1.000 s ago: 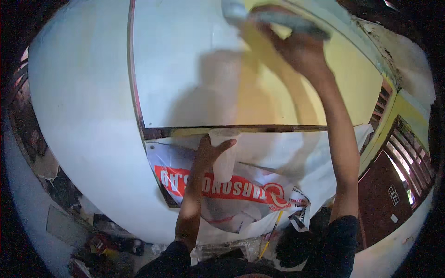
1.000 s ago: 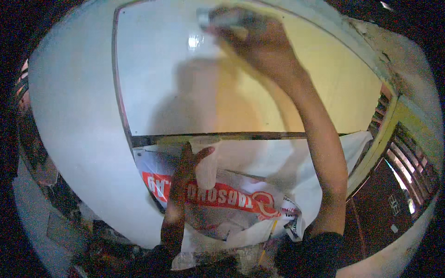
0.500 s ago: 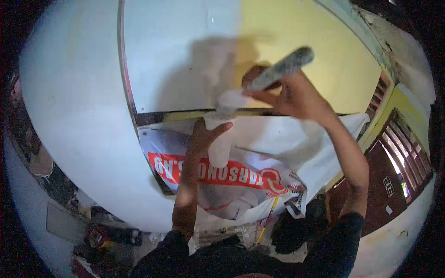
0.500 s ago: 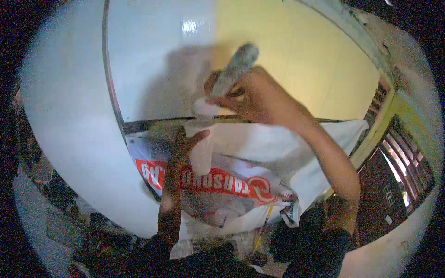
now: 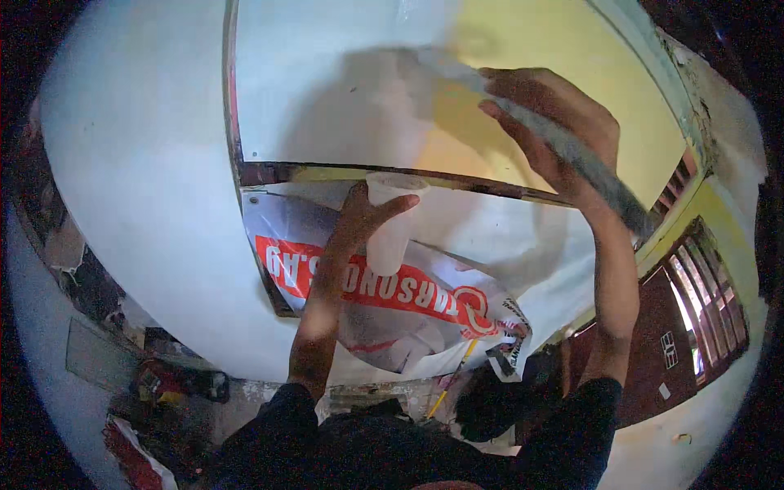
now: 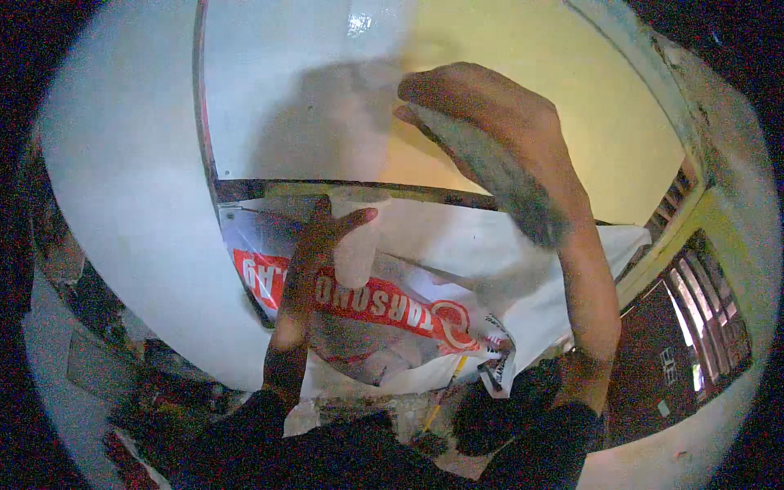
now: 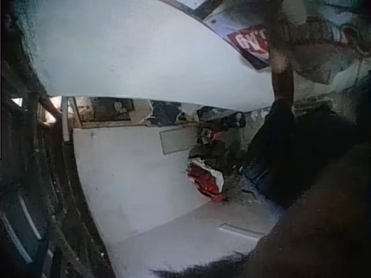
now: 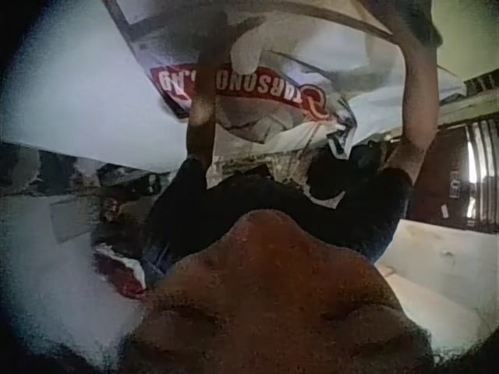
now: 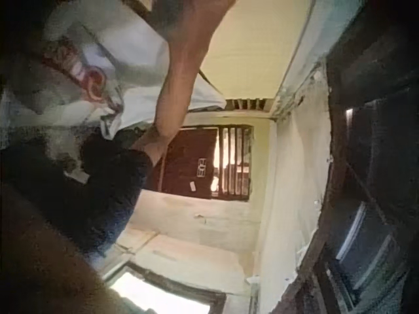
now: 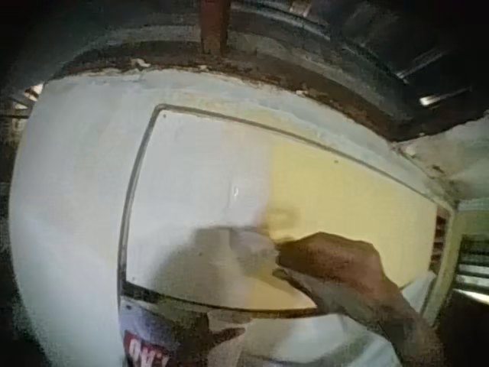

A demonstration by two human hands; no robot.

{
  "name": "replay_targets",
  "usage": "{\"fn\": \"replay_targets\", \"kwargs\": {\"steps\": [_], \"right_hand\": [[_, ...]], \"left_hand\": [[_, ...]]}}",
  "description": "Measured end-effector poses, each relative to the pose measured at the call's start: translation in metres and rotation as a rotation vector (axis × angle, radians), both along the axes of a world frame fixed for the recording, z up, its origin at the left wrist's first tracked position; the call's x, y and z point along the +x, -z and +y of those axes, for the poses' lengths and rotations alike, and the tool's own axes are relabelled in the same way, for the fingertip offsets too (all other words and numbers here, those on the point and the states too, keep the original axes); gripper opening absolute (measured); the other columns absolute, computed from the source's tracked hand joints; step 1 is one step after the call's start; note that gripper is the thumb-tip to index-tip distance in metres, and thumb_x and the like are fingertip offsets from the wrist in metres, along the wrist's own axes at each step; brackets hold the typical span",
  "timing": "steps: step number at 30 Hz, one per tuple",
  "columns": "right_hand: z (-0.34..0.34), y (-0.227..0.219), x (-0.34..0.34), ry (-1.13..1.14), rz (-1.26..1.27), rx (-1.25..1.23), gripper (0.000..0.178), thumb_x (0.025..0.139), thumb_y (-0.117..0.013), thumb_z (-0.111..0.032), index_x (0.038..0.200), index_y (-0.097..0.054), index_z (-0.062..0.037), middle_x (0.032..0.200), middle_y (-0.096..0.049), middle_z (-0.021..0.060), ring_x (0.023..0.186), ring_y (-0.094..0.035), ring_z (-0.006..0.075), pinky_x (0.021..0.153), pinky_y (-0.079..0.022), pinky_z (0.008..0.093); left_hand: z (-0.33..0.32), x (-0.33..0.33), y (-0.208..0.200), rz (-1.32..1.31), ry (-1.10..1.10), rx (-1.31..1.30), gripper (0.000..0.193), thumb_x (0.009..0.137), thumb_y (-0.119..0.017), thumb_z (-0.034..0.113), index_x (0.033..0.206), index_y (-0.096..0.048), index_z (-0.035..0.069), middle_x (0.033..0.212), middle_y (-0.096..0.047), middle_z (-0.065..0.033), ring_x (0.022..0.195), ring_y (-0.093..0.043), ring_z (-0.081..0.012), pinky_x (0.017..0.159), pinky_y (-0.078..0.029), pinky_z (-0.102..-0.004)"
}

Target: The person paints a wall panel, repeatedly dipping a paintbrush into a cup of paint and applying it across the surface.

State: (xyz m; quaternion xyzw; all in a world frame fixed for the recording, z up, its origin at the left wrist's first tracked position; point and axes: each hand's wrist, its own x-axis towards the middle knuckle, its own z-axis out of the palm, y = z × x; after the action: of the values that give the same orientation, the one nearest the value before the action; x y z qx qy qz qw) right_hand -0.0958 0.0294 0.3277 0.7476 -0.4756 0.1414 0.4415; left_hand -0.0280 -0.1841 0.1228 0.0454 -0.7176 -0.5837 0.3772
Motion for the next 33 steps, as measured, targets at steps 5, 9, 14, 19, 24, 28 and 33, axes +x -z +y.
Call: {"fn": "replay_targets", "kwargs": {"steps": [5, 9, 14, 19, 24, 28, 33], "right_hand": [[-0.004, 0.043, 0.003, -0.038, -0.495, 0.125, 0.024, 0.082, -0.072, -0.013, 0.103, -0.068, -0.0042, 0.103, -0.068, 0.0120, 0.095, -0.067, 0.0252, 0.082, -0.054, 0.0324], [-0.013, 0.066, -0.011, -0.066, -0.479, 0.291, 0.021, 0.086, -0.070, -0.020, 0.100, -0.068, -0.0048, 0.102, -0.068, 0.0119, 0.092, -0.067, 0.0230, 0.081, -0.055, 0.0334], [-0.032, -0.017, -0.046, 0.236, -0.371, -0.031, 0.023, 0.092, -0.060, -0.020, 0.108, -0.066, -0.0048, 0.099, -0.068, 0.0092, 0.086, -0.066, 0.0207, 0.075, -0.054, 0.0335], [-0.071, -0.122, -0.009, -0.276, -0.292, -0.176, 0.018, 0.093, -0.061, -0.018, 0.099, -0.065, -0.0011, 0.102, -0.066, 0.0132, 0.089, -0.067, 0.0219, 0.079, -0.056, 0.0379], [-0.052, -0.111, 0.000, -0.470, -0.028, -0.169, 0.021, 0.093, -0.061, -0.022, 0.098, -0.066, -0.0025, 0.091, -0.068, 0.0128, 0.084, -0.066, 0.0215, 0.077, -0.055, 0.0384], [-0.067, 0.043, -0.010, -0.023, -0.183, 0.003, 0.029, 0.095, -0.049, -0.027, 0.119, -0.062, -0.0166, 0.104, -0.065, 0.0144, 0.094, -0.065, 0.0310, 0.081, -0.056, 0.0424], [-0.045, 0.151, -0.007, 0.122, -0.089, 0.101, 0.042, 0.080, -0.064, -0.023, 0.122, -0.062, -0.0237, 0.124, -0.059, 0.0046, 0.120, -0.053, 0.0265, 0.095, -0.050, 0.0407]], "left_hand": [[-0.007, 0.003, 0.008, 0.007, 0.043, 0.049, 0.060, 0.071, -0.082, 0.041, 0.112, -0.064, 0.002, 0.106, -0.068, -0.0117, 0.099, -0.064, -0.0218, 0.090, -0.049, -0.0357], [-0.008, 0.001, 0.006, -0.002, 0.000, -0.043, 0.061, 0.071, -0.082, 0.042, 0.113, -0.064, 0.001, 0.108, -0.068, -0.0125, 0.100, -0.064, -0.0227, 0.091, -0.049, -0.0353], [0.007, 0.005, -0.014, -0.170, -0.003, -0.010, 0.065, 0.071, -0.083, 0.042, 0.116, -0.061, 0.001, 0.112, -0.066, -0.0140, 0.103, -0.063, -0.0249, 0.092, -0.049, -0.0364], [-0.012, 0.003, 0.018, 0.009, -0.128, -0.026, 0.061, 0.073, -0.082, 0.039, 0.116, -0.062, 0.001, 0.110, -0.067, -0.0126, 0.101, -0.064, -0.0236, 0.089, -0.050, -0.0360], [0.014, -0.005, -0.003, -0.008, 0.019, 0.015, 0.057, 0.075, -0.080, 0.036, 0.116, -0.062, 0.002, 0.109, -0.067, -0.0118, 0.099, -0.064, -0.0236, 0.089, -0.050, -0.0363], [-0.040, -0.024, 0.039, -0.069, -0.047, -0.071, 0.059, 0.078, -0.078, 0.034, 0.121, -0.056, 0.001, 0.115, -0.064, -0.0123, 0.104, -0.062, -0.0233, 0.089, -0.050, -0.0362], [-0.058, -0.050, 0.050, -0.010, 0.009, -0.076, 0.059, 0.079, -0.077, 0.031, 0.123, -0.053, -0.001, 0.118, -0.062, -0.0131, 0.108, -0.060, -0.0233, 0.088, -0.050, -0.0357]]}}
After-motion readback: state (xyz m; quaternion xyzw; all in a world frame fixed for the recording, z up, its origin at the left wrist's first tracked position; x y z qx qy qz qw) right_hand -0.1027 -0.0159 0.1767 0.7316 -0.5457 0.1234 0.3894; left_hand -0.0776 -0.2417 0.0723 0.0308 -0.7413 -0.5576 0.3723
